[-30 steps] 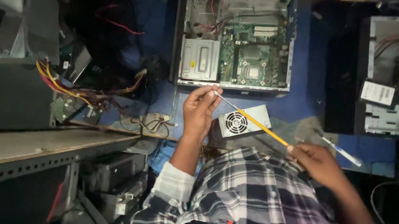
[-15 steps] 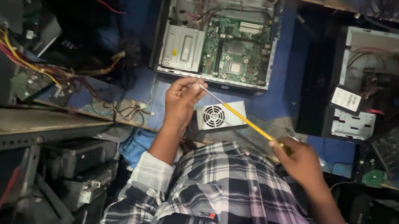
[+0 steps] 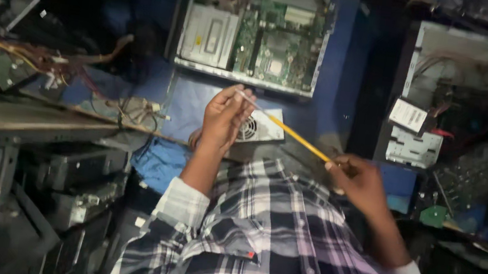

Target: The person holds a computer power supply unit and uses a yellow screwdriver to remove and reinsert screws on its casing. The person rotates the unit to access different sides and continues fastening screws throughout the clip.

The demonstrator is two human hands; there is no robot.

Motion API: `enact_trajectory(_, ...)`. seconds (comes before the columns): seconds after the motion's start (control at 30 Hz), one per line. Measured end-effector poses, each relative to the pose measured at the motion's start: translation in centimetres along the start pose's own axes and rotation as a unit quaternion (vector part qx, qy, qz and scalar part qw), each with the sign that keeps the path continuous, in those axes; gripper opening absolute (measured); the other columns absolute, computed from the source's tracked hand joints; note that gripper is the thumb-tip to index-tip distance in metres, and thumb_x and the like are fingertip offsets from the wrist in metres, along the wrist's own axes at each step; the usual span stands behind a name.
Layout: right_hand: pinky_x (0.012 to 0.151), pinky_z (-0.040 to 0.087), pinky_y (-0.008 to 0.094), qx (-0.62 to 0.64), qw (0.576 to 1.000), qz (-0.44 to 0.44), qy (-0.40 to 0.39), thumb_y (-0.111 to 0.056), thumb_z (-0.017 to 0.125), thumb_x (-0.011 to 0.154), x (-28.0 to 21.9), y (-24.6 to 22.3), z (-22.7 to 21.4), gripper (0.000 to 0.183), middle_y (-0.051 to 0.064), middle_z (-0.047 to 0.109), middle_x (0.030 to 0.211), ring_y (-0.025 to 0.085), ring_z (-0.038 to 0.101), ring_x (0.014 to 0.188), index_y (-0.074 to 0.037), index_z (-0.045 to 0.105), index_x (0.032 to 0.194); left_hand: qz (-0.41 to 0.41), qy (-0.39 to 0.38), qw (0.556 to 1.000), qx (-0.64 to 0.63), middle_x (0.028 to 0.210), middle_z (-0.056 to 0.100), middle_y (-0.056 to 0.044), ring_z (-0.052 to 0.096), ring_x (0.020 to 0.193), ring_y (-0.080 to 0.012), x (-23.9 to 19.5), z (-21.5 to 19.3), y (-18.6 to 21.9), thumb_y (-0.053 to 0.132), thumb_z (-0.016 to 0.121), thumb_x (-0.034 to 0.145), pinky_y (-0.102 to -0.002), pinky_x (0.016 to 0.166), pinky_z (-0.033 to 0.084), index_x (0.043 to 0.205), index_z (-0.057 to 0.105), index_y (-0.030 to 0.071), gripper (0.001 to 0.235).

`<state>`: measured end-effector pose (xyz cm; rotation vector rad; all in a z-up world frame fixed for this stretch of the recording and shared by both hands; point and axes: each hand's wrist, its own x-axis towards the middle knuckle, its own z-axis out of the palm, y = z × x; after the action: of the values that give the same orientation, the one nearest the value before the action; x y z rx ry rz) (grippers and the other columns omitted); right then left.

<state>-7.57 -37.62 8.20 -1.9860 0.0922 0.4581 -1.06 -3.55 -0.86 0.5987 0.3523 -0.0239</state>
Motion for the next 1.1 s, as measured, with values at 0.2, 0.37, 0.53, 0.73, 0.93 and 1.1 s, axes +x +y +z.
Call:
enact_trajectory(0.2,0.052,0.047,0.02,0.082,0.997,0.002,-0.015,-0.014,0.079,0.087,0.8,-0.1,-0.6,0.027,0.0,0.068,0.081,0.004,0.061,0.065,-0.002,0.068,0.109,-0.025,-0.008,0.999,0.041,0.12,0.07,-0.017,0.072,0.108,-0.0265,-1.0,0.9,0.0,0.015,0.064,0.103,-0.041,0.097,0.06,0.132,0.059,-0.003,0.034)
enact_trajectory(0.37,0.059,0.048,0.022,0.082,0.997,0.003,0.008,-0.006,0.079,0.084,0.0,-1.8,-0.8,0.036,0.004,0.07,0.091,0.008,0.066,0.076,-0.004,0.064,0.117,-0.038,0.026,0.999,0.02,0.121,0.07,-0.015,0.071,0.107,-0.0252,-0.5,0.6,0.3,0.017,0.064,0.101,-0.04,0.095,0.06,0.133,0.058,-0.002,0.037)
enact_trajectory(0.53,0.089,0.058,0.027,0.098,0.976,-0.169,0.096,0.004,0.077,0.088,-2.4,-5.7,-1.4,0.032,0.012,0.071,0.112,0.014,0.07,0.101,0.0,0.064,0.117,-0.069,0.038,0.997,0.002,0.117,0.072,-0.011,0.072,0.101,-0.019,0.2,0.5,0.9,0.016,0.065,0.101,-0.034,0.09,0.06,0.129,0.061,0.001,0.032)
enact_trajectory(0.73,0.099,0.061,0.035,0.135,0.931,-0.277,0.194,-0.003,0.08,0.094,-4.9,-10.8,-0.1,0.03,0.015,0.07,0.12,0.019,0.071,0.112,-0.001,0.062,0.117,-0.147,0.005,0.989,-0.027,0.107,0.074,-0.01,0.073,0.096,-0.0171,0.3,0.7,-0.3,0.016,0.065,0.101,-0.03,0.084,0.061,0.119,0.065,0.002,0.023)
enact_trajectory(0.93,0.096,0.062,0.036,0.0,0.925,-0.355,0.137,-0.012,0.074,0.1,-4.9,-15.6,1.1,0.027,0.021,0.073,0.115,0.025,0.075,0.107,0.003,0.066,0.121,-0.233,0.006,0.97,-0.073,0.097,0.073,-0.009,0.074,0.091,-0.018,-0.3,0.2,-1.1,0.017,0.066,0.103,-0.031,0.081,0.061,0.106,0.065,0.002,0.016)
enact_trajectory(1.1,0.09,0.064,0.034,-0.094,0.917,-0.37,0.116,-0.012,0.077,0.098,-3.9,-19.2,2.7,0.028,0.019,0.075,0.115,0.025,0.077,0.103,0.003,0.067,0.118,-0.279,0.037,0.952,0.121,0.085,0.067,-0.007,0.069,0.072,-0.0185,-1.4,-1.0,0.1,0.025,0.067,0.101,-0.03,0.064,0.056,0.101,0.065,0.005,0.02)
